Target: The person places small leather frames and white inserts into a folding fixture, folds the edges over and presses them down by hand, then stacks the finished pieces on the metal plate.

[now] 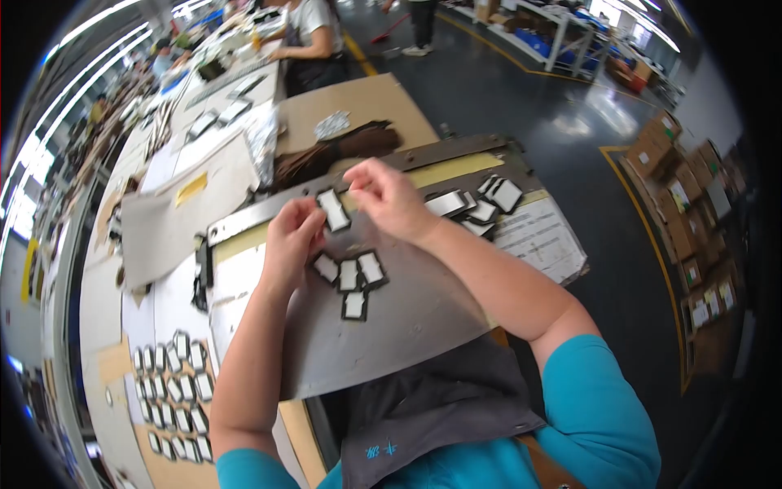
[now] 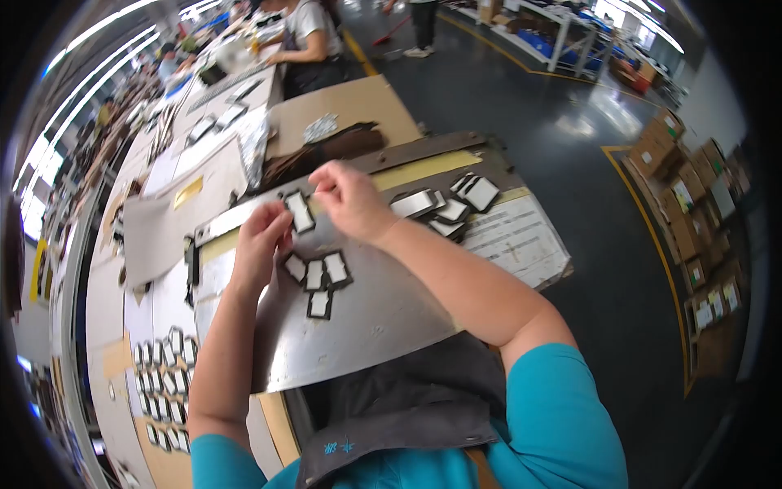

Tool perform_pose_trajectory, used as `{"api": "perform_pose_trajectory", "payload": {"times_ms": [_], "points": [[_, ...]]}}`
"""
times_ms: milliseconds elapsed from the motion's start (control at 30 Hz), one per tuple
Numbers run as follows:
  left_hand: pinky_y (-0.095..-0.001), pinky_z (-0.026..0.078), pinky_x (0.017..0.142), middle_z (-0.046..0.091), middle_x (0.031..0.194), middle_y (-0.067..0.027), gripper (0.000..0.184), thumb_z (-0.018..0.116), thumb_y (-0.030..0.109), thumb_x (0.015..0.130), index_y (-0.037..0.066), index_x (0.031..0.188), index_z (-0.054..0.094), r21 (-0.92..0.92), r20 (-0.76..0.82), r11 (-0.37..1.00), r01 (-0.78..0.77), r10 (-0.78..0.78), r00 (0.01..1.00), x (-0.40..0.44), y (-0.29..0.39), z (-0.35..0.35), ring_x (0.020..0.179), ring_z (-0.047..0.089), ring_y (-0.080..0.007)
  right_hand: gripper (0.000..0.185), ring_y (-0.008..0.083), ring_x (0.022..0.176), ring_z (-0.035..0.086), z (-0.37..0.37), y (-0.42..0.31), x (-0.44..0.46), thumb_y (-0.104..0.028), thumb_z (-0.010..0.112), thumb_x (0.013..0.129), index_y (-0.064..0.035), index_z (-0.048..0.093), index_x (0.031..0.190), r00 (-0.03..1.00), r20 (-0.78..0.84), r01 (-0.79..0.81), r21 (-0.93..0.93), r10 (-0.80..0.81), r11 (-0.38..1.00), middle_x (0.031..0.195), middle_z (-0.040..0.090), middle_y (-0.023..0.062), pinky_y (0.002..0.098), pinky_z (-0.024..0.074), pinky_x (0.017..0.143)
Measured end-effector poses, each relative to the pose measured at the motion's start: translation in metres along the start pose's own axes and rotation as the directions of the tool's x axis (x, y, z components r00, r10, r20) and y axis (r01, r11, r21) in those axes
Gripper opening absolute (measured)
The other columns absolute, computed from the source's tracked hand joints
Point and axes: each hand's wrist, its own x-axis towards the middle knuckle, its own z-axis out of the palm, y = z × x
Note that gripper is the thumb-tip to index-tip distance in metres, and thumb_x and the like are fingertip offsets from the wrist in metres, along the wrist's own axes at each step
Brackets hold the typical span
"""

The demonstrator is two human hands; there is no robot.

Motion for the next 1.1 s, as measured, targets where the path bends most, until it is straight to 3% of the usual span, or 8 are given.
{"api": "perform_pose_trajectory", "payload": {"times_ms": [67,167,300,400,567,633,833,1100], "points": [[-0.0199,0.041,0.056,0.057,0.079,0.0016,0.023,0.066,0.013,0.091,0.003,0.109,0.054,0.025,-0.062,1.0,0.002,0.0,0.998,0.002,-0.001,-0.002,0.065,0.052,-0.0058,0.036,0.0135,0.078,0.063,-0.008,-0.007,0.0,0.01,0.06,0.078,-0.0052,0.064,0.111,0.97,0.113,0.241,-0.277,-0.217,0.93,0.094,0.064,0.0069,0.0271,0.0537,0.074],[-0.0193,0.04,0.056,0.059,0.079,0.0005,0.024,0.066,0.014,0.092,0.005,0.11,0.054,0.032,-0.097,0.999,-0.015,0.018,0.995,0.007,-0.005,-0.003,0.064,0.05,-0.0053,0.035,0.0246,0.096,0.068,-0.002,-0.006,-0.003,0.004,0.065,0.079,-0.0082,0.069,0.111,0.895,0.26,0.436,-0.34,-0.362,0.833,0.114,0.068,0.0108,0.0335,0.0532,0.088],[-0.0213,0.044,0.06,0.062,0.082,-0.001,0.015,0.062,0.012,0.095,0.002,0.106,0.062,0.174,-0.074,0.982,-0.074,0.088,0.993,0.024,-0.023,-0.009,0.066,0.054,-0.0074,0.03,0.0268,0.104,0.066,0.004,0.007,0.002,0.0,0.066,0.079,-0.0098,0.072,0.107,0.908,0.233,0.414,-0.373,-0.348,0.83,0.112,0.069,0.0108,0.0352,0.0524,0.092],[-0.0368,0.05,0.076,0.065,0.094,-0.0139,0.019,0.059,0.007,0.091,0.006,0.106,0.071,0.635,0.011,0.708,-0.308,0.39,0.921,0.026,-0.033,-0.011,0.08,0.062,-0.0302,0.022,0.0265,0.102,0.066,0.007,0.017,0.003,-0.004,0.067,0.081,-0.009,0.074,0.101,0.929,0.209,0.37,-0.475,-0.306,0.799,0.108,0.071,0.0094,0.035,0.0525,0.091],[-0.0388,0.049,0.083,0.06,0.096,-0.0131,0.023,0.058,0.004,0.087,0.009,0.103,0.074,0.75,0.086,0.571,-0.333,0.415,0.906,0.023,-0.035,-0.011,0.094,0.059,-0.031,0.019,0.025,0.099,0.066,0.006,0.021,0.003,-0.011,0.069,0.083,-0.0073,0.074,0.102,0.918,0.275,0.395,-0.577,-0.285,0.715,0.105,0.072,0.0072,0.0366,0.0495,0.089],[-0.0388,0.048,0.084,0.06,0.098,-0.0116,0.023,0.058,0.004,0.086,0.01,0.102,0.074,0.837,0.163,0.399,-0.375,0.472,0.867,0.022,-0.035,-0.013,0.096,0.058,-0.0308,0.018,0.0238,0.097,0.065,0.005,0.019,0.004,-0.012,0.069,0.084,-0.0085,0.074,0.1,0.907,0.293,0.421,-0.579,-0.304,0.698,0.103,0.072,0.006,0.037,0.0475,0.09],[-0.0385,0.044,0.092,0.061,0.106,-0.0083,0.026,0.06,0.004,0.086,0.013,0.107,0.073,0.858,0.276,0.27,-0.437,0.475,0.836,0.014,-0.031,-0.012,0.104,0.055,-0.0275,0.013,0.0201,0.097,0.064,0.002,0.017,0.003,-0.017,0.069,0.084,-0.0127,0.076,0.094,0.914,0.285,0.404,-0.595,-0.288,0.695,0.101,0.073,0.0014,0.0368,0.0415,0.095],[-0.0401,0.04,0.091,0.059,0.103,-0.0069,0.026,0.06,0.011,0.088,0.019,0.109,0.073,0.932,0.188,0.211,-0.295,0.414,0.891,0.007,-0.021,-0.006,0.104,0.053,-0.0262,0.016,0.0172,0.099,0.062,0.005,0.02,0.002,-0.018,0.07,0.085,-0.0159,0.076,0.099,0.92,0.283,0.392,-0.633,-0.272,0.667,0.102,0.073,-0.0029,0.0358,0.0398,0.096]]}}
